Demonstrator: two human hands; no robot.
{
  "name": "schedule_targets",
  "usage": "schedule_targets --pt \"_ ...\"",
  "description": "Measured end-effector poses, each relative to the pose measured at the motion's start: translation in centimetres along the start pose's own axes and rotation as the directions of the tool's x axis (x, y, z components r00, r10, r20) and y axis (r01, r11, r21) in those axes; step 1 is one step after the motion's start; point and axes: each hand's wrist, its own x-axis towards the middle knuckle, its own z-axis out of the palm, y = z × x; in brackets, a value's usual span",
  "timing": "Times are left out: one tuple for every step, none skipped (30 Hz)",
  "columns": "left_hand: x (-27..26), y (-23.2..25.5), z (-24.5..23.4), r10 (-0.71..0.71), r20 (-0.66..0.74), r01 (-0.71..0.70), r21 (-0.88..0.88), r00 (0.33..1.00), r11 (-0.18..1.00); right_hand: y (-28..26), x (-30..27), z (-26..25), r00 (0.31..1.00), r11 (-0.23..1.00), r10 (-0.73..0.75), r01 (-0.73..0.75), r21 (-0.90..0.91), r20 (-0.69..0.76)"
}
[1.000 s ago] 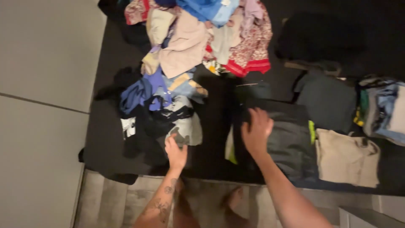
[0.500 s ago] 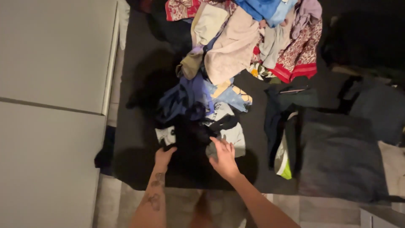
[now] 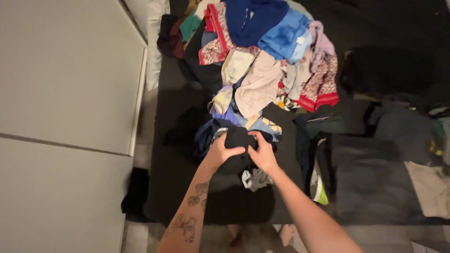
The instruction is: Folding various items of laundry such as t-shirts, pants, and other garments on a bed and arranging them into neat stacks.
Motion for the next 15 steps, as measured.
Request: schedule_targets --pt "1.0 -0.8 0.0 0.008 0.004 -0.008 0.000 1.000 1.000 -0.3 -0.2 -1.0 1.000 1.000 -0.004 0.004 -0.002 -0.008" --pt "2.6 -1.2 0.1 0.046 -0.110 -0.027 0.164 0.993 0.986 -0.7 0.1 -2.1 1.000 1.000 -0.009 0.010 0.029 -0.025" --pt "4.2 -1.7 0.2 0.103 -0.218 -0.028 0.322 0.970 0.946 -1.1 0.3 -3.3 0.999 0.998 -0.015 0.018 0.061 -0.042" --pt "5.5 -2.3 -0.1 0.124 -0.205 -0.051 0.327 0.971 0.944 -2.0 0.1 -4.7 0.998 0.998 -0.024 0.027 0.059 -0.065" --pt "6.8 -2.9 -0.3 0.230 -0.268 -0.085 0.461 0.936 0.883 -2.8 -0.1 -6.1 0.995 0.999 0.008 -0.003 0.051 -0.100" --pt "7.5 -4.1 -0.7 0.327 -0.326 -0.084 0.583 0.887 0.808 -3.5 -1.0 -7.0 0.992 0.998 0.046 -0.041 0.046 -0.118" --pt "6.6 -2.7 0.1 0.331 -0.322 -0.090 0.583 0.887 0.807 -3.3 -1.3 -7.7 0.991 0.998 0.044 -0.039 0.045 -0.124" --pt "5.9 -1.0 0.5 0.311 -0.323 -0.076 0.575 0.894 0.814 -3.5 -1.2 -8.3 0.989 0.999 0.018 -0.012 0.037 -0.149" --pt "5.2 0.7 1.0 0.291 -0.323 -0.062 0.567 0.900 0.821 -3.6 -1.1 -8.9 0.984 1.000 -0.009 0.014 0.028 -0.175" --pt "5.1 1.7 0.6 0.304 -0.316 -0.075 0.572 0.899 0.817 -3.5 -0.9 -9.4 0.982 0.999 -0.015 0.021 0.031 -0.187" --pt "4.9 2.6 0.3 0.250 -0.343 -0.031 0.534 0.906 0.845 -3.4 -0.6 -9.8 0.977 0.998 -0.019 0.033 0.060 -0.211" --pt "4.7 3.4 0.2 0.190 -0.367 0.015 0.489 0.911 0.872 -3.2 -0.5 -10.5 0.973 0.996 -0.023 0.043 0.084 -0.232" --pt "5.2 3.4 -0.1 0.199 -0.362 0.005 0.490 0.911 0.872 -3.9 -0.5 -11.9 0.970 0.995 -0.027 0.048 0.082 -0.241" --pt "5.3 3.1 -0.6 -0.018 -0.312 -0.043 -0.188 0.950 0.981 -4.6 -0.6 -13.0 0.961 0.994 -0.044 0.071 0.089 -0.273" --pt "5.4 2.7 -1.2 -0.146 -0.127 -0.007 -0.778 0.981 0.628 -5.4 -0.8 -14.0 0.950 0.991 -0.061 0.094 0.094 -0.305"
